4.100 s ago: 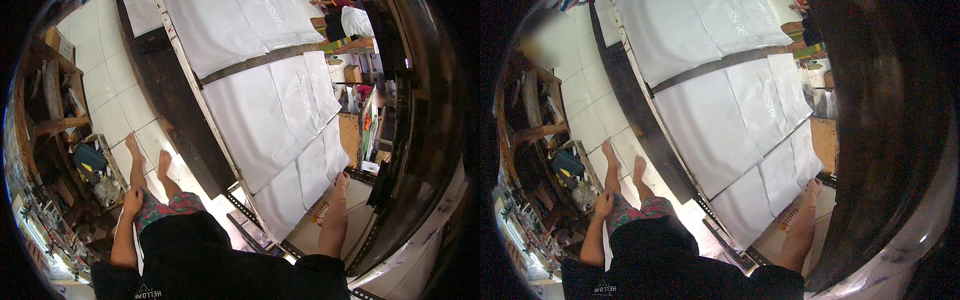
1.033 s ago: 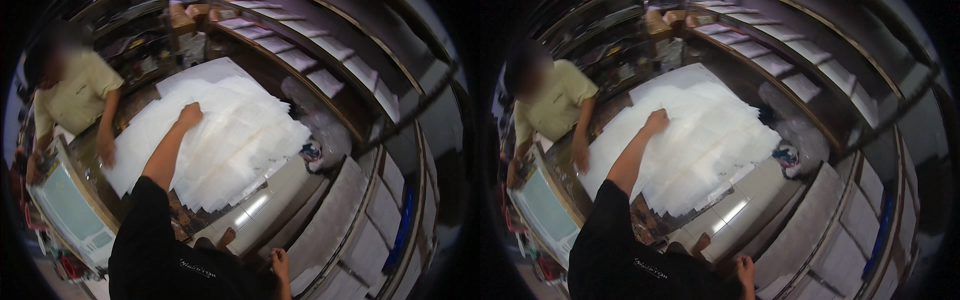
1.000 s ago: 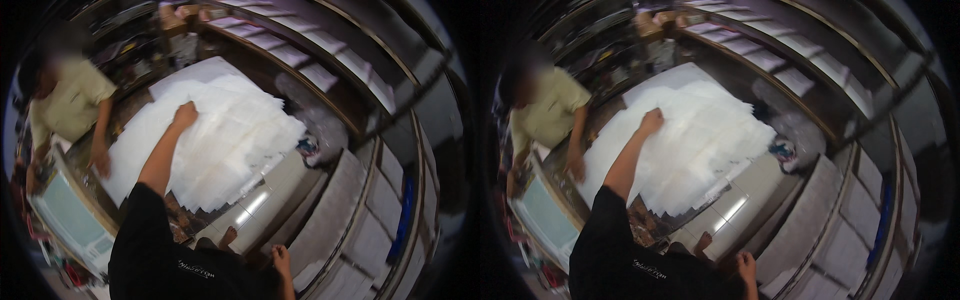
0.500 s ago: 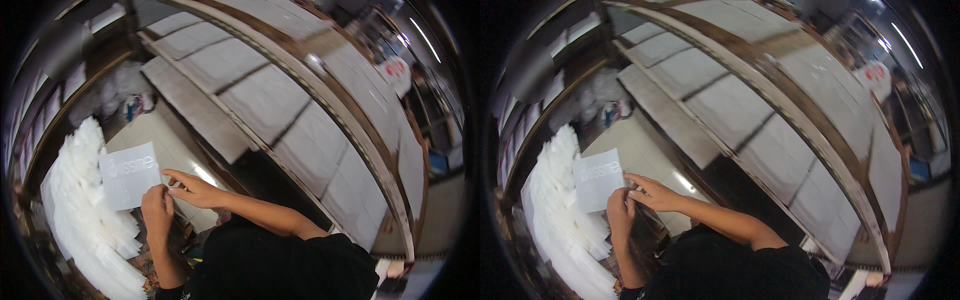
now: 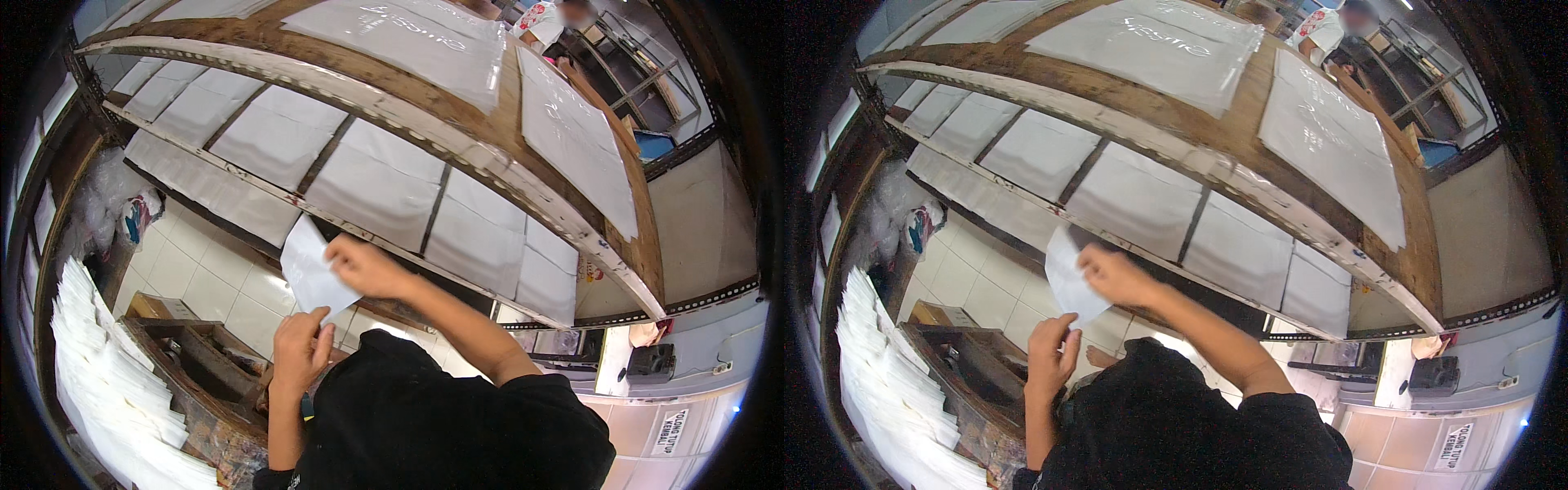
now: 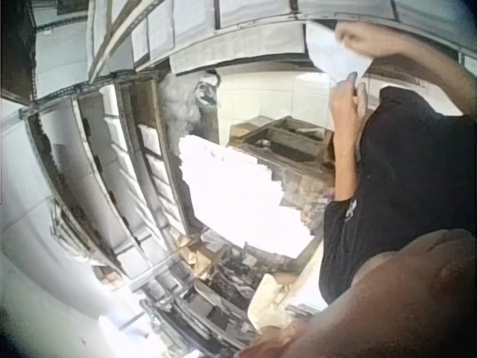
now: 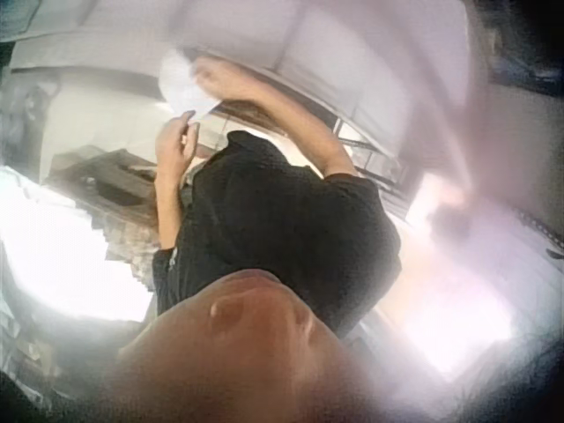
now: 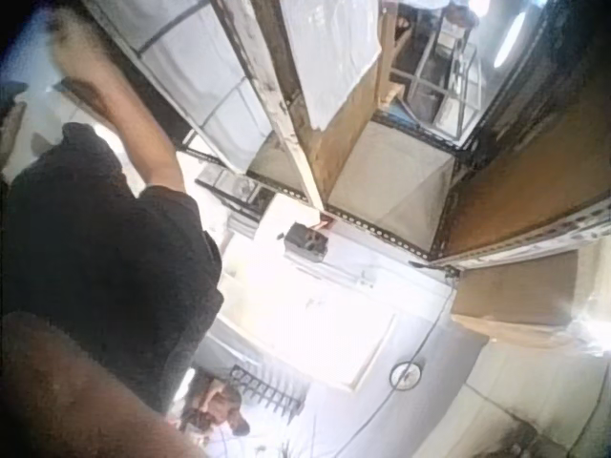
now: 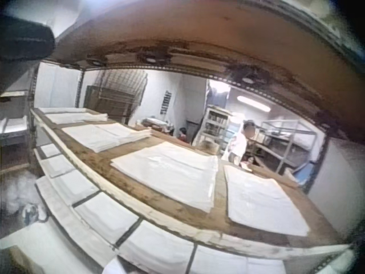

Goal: The person repeatedly picks up white sheets from a table and places them onto a multi-tiered wooden shelving unit. The person moves back and forth between the table and the shelves, handling the sheets one at a time.

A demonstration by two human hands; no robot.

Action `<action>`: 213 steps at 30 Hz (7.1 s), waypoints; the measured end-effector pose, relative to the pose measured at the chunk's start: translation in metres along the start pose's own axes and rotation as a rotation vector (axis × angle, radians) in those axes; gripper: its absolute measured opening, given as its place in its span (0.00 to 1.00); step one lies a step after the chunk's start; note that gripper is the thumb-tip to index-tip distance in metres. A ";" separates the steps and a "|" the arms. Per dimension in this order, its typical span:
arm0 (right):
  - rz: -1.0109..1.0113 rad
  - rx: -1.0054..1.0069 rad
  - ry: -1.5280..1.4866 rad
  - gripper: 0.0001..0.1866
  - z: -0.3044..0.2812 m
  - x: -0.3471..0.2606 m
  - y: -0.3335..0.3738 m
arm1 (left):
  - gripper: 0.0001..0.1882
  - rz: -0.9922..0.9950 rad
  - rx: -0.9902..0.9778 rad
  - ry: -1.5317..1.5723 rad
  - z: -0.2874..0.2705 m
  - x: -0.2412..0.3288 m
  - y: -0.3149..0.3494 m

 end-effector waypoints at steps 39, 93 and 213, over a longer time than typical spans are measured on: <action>0.792 1.193 0.473 0.14 -0.601 0.290 0.503 | 0.16 -1.111 -0.235 0.033 0.367 -0.094 0.367; 0.622 -0.528 0.140 0.09 0.179 0.342 -0.086 | 0.12 -0.965 0.695 -0.056 -0.106 -0.193 0.188; 0.753 1.007 0.453 0.16 -0.414 0.214 0.545 | 0.18 -0.704 -0.609 -0.011 0.375 -0.071 0.299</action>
Point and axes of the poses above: each hand's wrist, its own y-axis away from the middle knuckle, its own z-axis out of the palm, x = y × z, the point moved 7 cm from there along -y, towards the middle knuckle, and after that the axes turned 15 degrees about -y, right-handed, at the moved point
